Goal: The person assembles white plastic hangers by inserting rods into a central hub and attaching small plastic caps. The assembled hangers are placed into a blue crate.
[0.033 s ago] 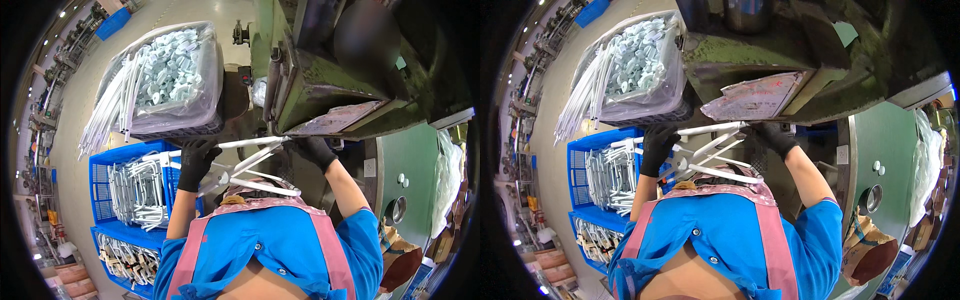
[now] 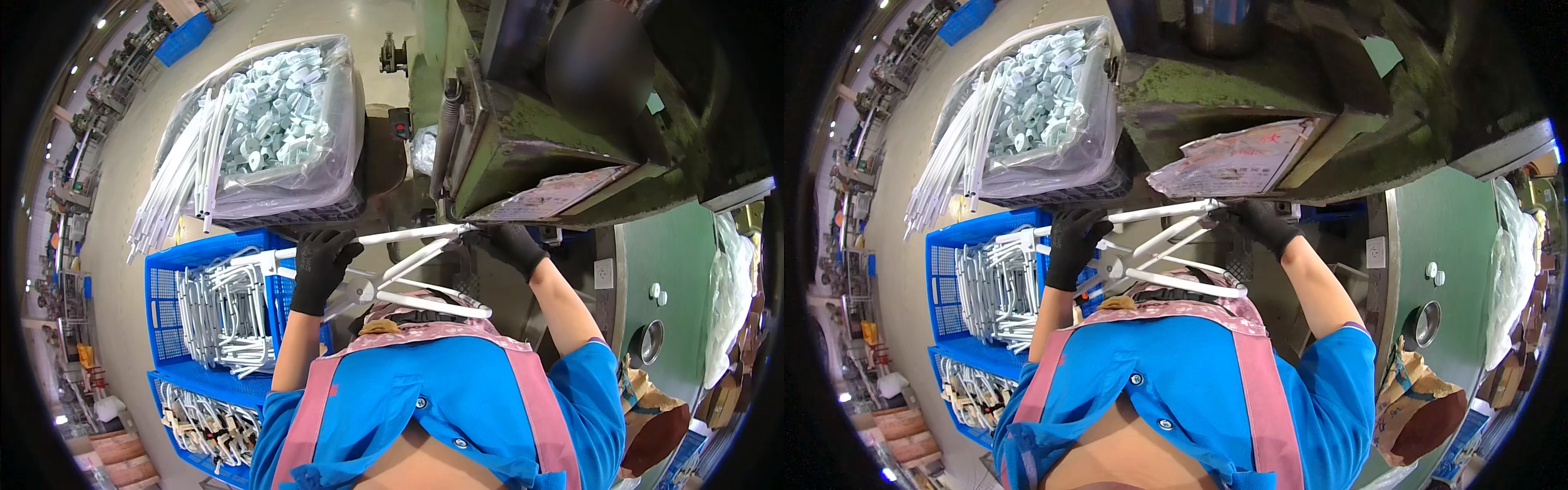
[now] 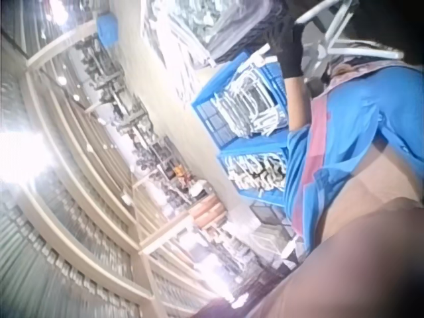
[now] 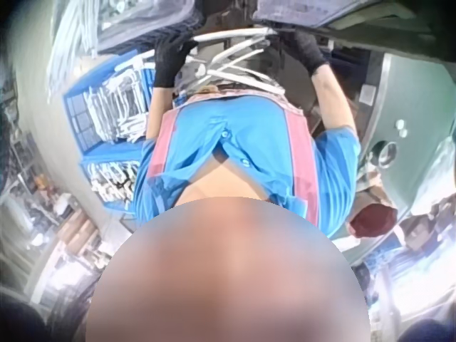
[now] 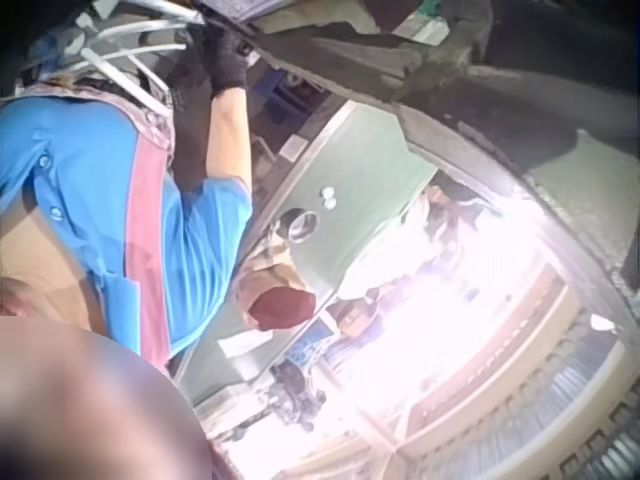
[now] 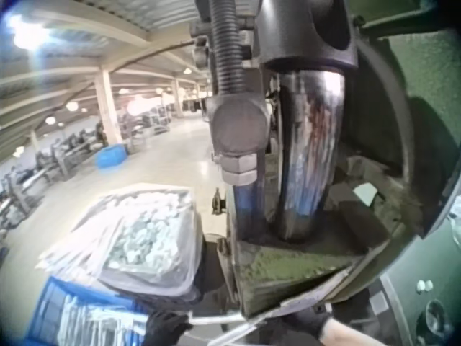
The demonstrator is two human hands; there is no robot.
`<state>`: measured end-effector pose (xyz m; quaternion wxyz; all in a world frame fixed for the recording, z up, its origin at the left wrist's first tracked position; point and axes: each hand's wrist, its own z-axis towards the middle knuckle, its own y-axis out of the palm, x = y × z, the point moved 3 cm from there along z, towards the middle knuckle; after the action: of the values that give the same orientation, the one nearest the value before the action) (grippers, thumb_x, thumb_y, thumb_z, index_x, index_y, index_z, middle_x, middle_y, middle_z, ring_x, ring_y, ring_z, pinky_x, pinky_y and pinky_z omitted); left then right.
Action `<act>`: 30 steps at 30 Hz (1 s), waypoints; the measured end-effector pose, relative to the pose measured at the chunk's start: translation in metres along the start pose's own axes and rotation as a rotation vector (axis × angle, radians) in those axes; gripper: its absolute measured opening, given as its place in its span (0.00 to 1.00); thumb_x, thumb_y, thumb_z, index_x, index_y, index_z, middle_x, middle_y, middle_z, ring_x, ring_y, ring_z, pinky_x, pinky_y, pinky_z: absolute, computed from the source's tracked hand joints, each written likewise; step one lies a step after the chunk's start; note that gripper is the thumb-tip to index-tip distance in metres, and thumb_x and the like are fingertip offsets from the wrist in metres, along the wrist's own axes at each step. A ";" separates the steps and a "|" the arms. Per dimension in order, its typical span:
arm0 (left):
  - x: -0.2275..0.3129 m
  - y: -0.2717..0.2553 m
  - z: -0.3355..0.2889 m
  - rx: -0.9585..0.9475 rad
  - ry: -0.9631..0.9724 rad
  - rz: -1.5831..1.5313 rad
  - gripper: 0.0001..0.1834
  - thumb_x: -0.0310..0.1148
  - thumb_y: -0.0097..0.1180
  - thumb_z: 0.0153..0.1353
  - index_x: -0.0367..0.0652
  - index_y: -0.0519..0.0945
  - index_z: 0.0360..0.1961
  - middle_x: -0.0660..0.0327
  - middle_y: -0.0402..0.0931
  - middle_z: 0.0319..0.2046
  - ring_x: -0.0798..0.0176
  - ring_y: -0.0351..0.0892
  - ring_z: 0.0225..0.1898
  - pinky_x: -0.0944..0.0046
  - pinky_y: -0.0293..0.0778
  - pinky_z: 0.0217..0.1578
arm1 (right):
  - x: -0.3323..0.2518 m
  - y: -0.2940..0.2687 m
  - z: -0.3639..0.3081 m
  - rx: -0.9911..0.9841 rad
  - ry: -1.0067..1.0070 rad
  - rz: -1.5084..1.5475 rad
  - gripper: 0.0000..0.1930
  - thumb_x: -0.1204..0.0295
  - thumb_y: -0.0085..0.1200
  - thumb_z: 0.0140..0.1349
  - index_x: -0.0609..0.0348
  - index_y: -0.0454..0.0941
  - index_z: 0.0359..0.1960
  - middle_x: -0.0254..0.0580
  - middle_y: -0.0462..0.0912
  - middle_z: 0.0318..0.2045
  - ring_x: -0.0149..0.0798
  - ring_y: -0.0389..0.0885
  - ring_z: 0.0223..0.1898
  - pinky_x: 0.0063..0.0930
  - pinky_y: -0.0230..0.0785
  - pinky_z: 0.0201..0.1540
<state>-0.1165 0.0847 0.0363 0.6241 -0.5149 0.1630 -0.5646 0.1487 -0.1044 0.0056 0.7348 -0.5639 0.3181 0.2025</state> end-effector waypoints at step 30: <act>-0.054 -0.020 -0.052 -0.462 0.043 0.147 0.37 0.33 0.65 0.40 0.46 0.69 0.57 0.52 0.76 0.41 0.50 0.77 0.37 0.54 0.72 0.39 | 0.031 0.063 -0.023 0.416 0.645 -0.231 0.12 0.66 0.61 0.48 0.55 0.81 0.35 0.50 0.83 0.35 0.52 0.81 0.40 0.39 0.73 0.43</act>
<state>-0.1847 0.1114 0.0103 0.5255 -0.6185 0.3382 -0.4765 0.1236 -0.1102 -0.0638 0.7137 -0.4698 0.5011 -0.1375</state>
